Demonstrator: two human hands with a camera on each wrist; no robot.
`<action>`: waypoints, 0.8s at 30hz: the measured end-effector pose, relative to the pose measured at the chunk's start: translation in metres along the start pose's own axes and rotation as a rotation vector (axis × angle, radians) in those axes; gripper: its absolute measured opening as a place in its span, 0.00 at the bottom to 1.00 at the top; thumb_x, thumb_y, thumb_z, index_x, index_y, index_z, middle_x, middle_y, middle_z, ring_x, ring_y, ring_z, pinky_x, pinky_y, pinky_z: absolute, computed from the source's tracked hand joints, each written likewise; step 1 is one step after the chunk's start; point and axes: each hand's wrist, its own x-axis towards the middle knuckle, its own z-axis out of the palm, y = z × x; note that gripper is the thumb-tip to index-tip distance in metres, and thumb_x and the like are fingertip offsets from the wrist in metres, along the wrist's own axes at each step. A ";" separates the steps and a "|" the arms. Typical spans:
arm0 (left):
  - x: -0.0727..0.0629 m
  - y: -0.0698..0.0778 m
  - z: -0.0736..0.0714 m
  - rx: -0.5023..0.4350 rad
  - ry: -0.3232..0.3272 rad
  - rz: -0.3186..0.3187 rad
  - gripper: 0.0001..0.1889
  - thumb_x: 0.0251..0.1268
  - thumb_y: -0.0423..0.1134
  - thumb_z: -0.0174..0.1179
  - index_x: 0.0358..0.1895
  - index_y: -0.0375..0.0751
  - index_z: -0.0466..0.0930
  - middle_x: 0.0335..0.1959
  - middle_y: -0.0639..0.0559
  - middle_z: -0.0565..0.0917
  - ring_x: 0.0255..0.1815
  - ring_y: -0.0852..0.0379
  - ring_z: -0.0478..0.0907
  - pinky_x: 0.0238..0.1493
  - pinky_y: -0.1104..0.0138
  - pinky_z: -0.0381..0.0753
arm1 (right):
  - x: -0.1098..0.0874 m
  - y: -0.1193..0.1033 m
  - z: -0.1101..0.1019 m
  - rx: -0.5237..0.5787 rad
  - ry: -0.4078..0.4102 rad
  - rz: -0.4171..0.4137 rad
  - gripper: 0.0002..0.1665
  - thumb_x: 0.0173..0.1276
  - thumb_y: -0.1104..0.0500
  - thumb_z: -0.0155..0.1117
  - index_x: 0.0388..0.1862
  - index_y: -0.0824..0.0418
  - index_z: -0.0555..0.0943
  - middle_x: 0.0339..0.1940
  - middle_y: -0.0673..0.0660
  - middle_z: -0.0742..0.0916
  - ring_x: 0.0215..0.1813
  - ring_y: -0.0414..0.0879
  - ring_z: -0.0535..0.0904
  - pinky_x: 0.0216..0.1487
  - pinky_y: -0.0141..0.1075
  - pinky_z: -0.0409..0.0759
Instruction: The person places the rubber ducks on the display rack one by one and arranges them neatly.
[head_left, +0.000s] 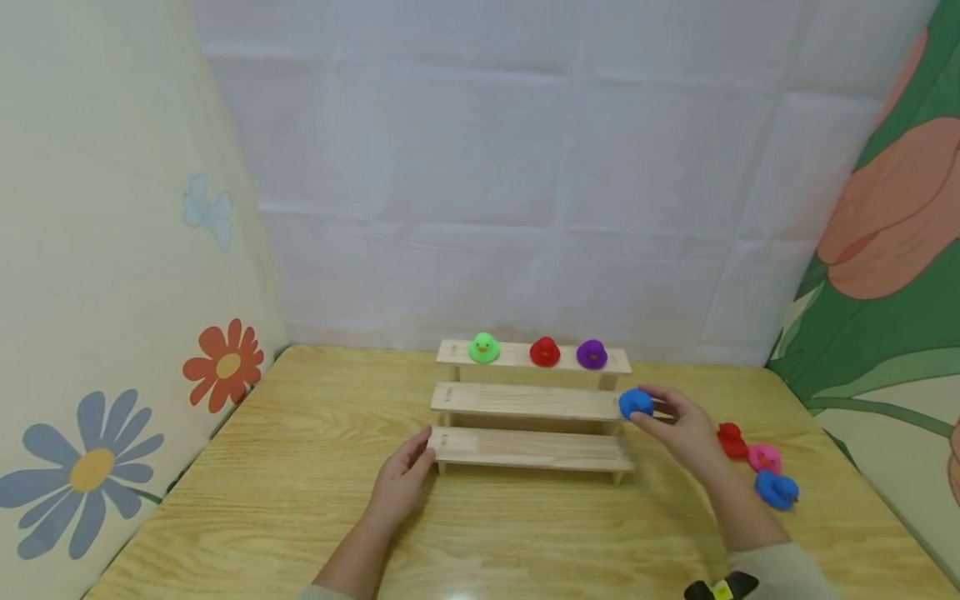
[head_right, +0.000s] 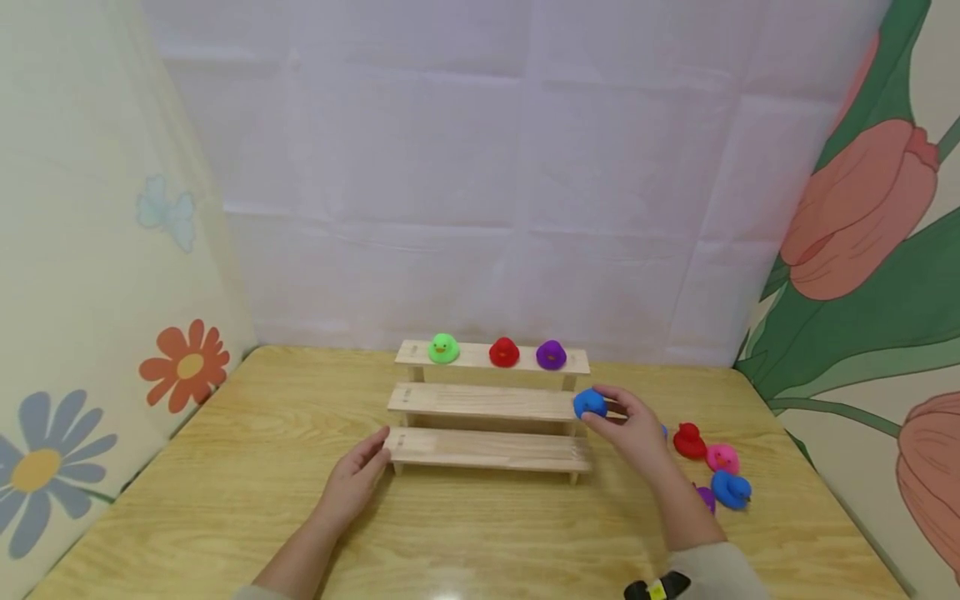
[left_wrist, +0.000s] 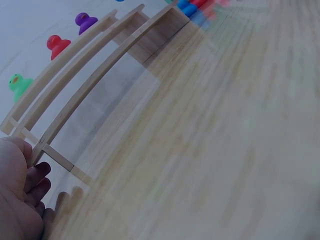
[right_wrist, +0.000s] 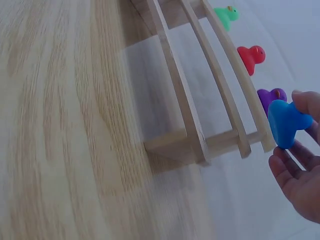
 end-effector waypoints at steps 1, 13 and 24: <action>0.000 0.000 0.000 -0.001 0.001 -0.001 0.25 0.77 0.37 0.49 0.72 0.32 0.63 0.70 0.36 0.70 0.72 0.42 0.66 0.72 0.51 0.66 | 0.001 -0.001 0.003 0.013 -0.003 -0.014 0.31 0.68 0.59 0.66 0.67 0.68 0.72 0.63 0.72 0.78 0.63 0.65 0.76 0.54 0.41 0.84; 0.000 0.000 0.001 0.000 0.007 0.008 0.24 0.77 0.37 0.49 0.71 0.31 0.64 0.70 0.35 0.70 0.72 0.42 0.66 0.71 0.50 0.66 | 0.012 -0.014 0.033 0.066 -0.058 -0.036 0.30 0.67 0.60 0.67 0.66 0.67 0.73 0.63 0.72 0.78 0.62 0.66 0.77 0.58 0.48 0.82; -0.002 0.000 0.000 0.006 0.003 0.032 0.24 0.76 0.35 0.49 0.71 0.30 0.64 0.69 0.35 0.71 0.71 0.42 0.67 0.72 0.51 0.66 | 0.024 -0.022 0.061 0.087 -0.104 -0.045 0.30 0.65 0.60 0.69 0.66 0.65 0.74 0.63 0.68 0.79 0.62 0.64 0.78 0.60 0.48 0.81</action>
